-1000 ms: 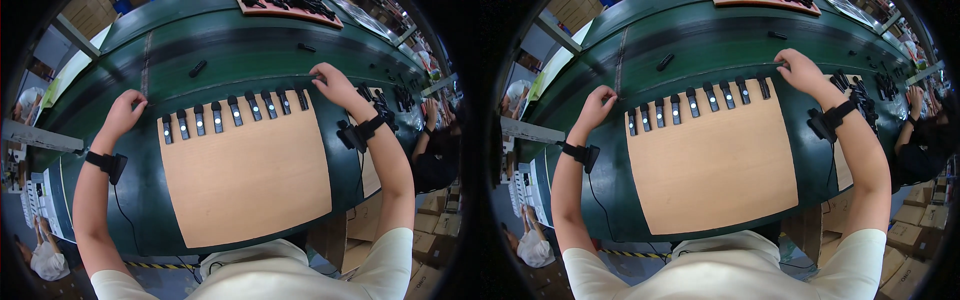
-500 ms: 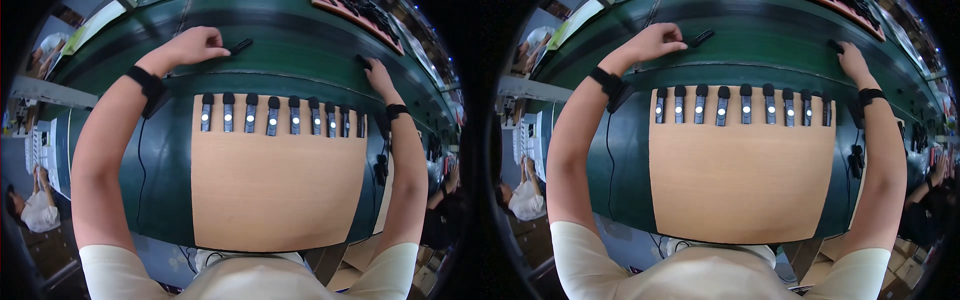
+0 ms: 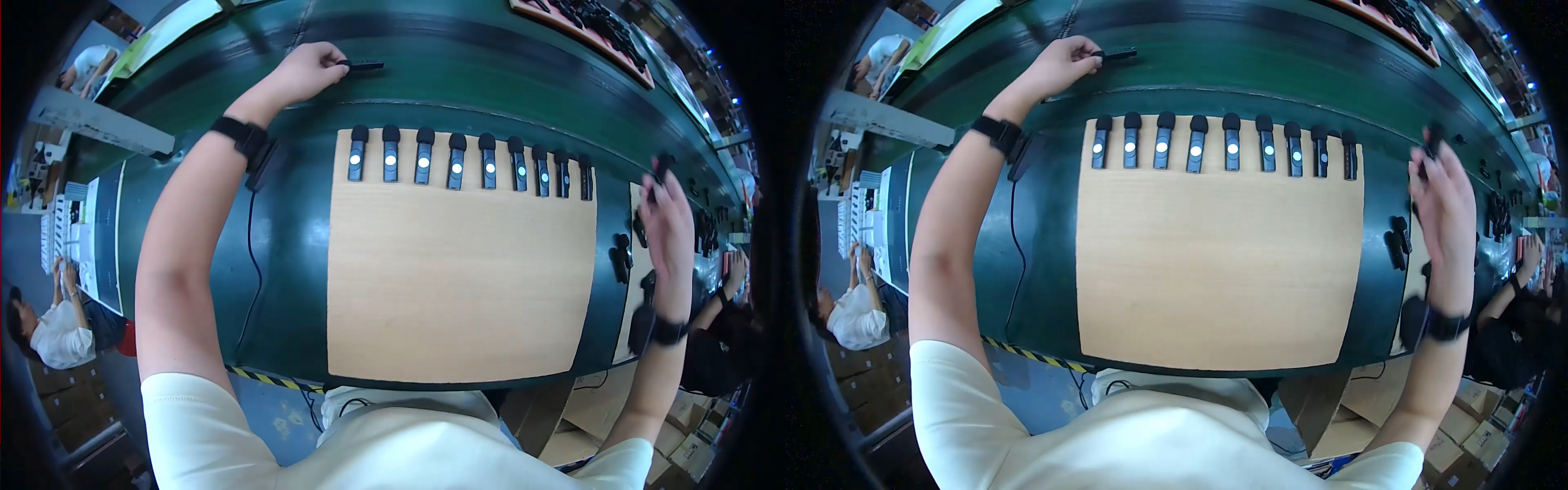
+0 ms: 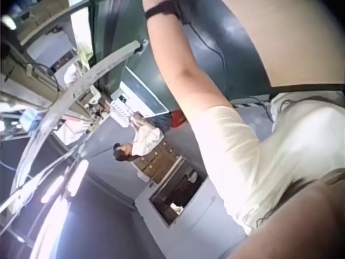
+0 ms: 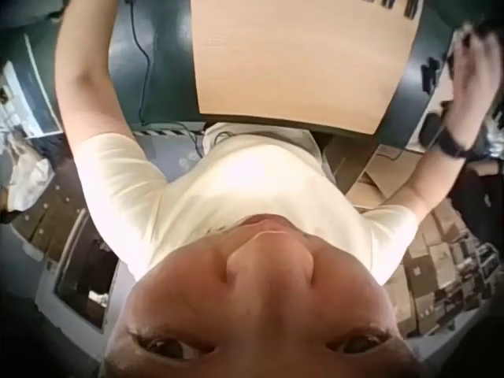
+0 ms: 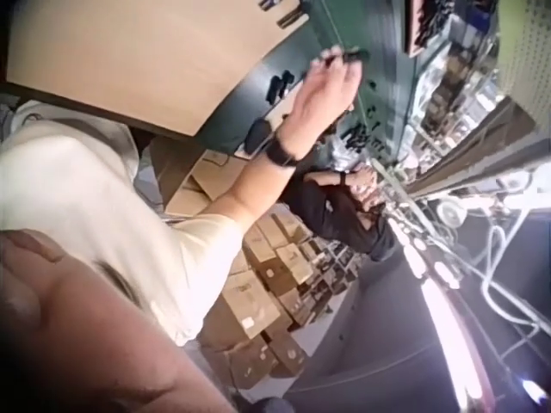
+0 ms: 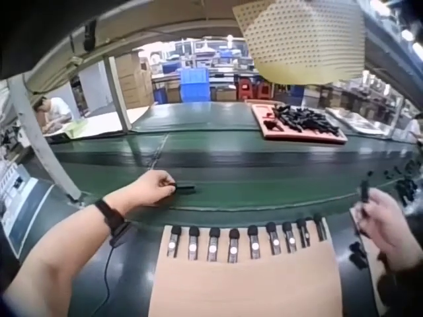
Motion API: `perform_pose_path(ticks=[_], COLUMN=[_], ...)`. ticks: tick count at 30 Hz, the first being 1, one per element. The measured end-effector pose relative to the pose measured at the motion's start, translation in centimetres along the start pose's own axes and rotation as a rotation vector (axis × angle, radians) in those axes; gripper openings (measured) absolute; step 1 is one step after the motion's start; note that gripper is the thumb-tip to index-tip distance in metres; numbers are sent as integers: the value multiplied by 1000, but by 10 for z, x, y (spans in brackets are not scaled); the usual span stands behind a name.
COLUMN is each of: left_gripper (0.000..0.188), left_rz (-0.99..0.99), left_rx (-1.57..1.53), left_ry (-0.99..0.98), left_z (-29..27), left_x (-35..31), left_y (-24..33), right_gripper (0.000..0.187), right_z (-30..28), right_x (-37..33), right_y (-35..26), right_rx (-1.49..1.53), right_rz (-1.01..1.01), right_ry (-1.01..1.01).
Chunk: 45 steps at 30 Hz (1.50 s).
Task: The person places a cardboard sheet on the table, picks up a microphone, and presses its buttons before placing it onto the cardboard. This process is repeated for several microphones, which are arranged in rows on the sheet.
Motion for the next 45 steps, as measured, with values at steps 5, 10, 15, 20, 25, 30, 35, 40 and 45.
perform_pose_path(ticks=[5, 10, 15, 20, 25, 30, 35, 40, 45], left_gripper=[22, 26, 28, 27, 31, 33, 35, 33, 30], left_rz=[86, 494, 438, 361, 429, 462, 519, 503, 468], left_rx=[-417, -384, -560, -671, -566, -545, -560, -606, -622], left_ry=[169, 106, -8, 3, 82, 61, 47, 42, -15], left_z=[-3, 40, 91, 119, 126, 131, 132, 134, 139], left_x=[-107, -247, -301, -312, -315, -309, -306, -304, -297], left_y=[58, 179, 208, 213, 217, 222, 225, 223, 229], right_gripper=[40, 27, 41, 38, 37, 37, 37, 36, 36], right_z=[58, 127, 199, 205, 203, 198, 196, 197, 199], right_x=[-124, -184, -204, -215, -220, -221, -219, -217, -219], right_y=[-11, -5, -19, -33, -28, -26, -26, -25, -32], right_rx=[363, 167, 36, -210, -194, -197, -178, -154, -206], right_rz=[22, -5, -24, -526, -518, -538, -528, -518, -702], right_ry=[-108, -268, -280, -245, -174, -154, -168, -190, -184])
Point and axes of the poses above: each hand's wrist, its own x-axis towards the middle knuckle, its own z-axis out of the palm, y = z × x, the point moved 9 cm from there along x, towards the middle knuckle, and after that the axes turned 13 degrees about -x, right-handed, at the moved point
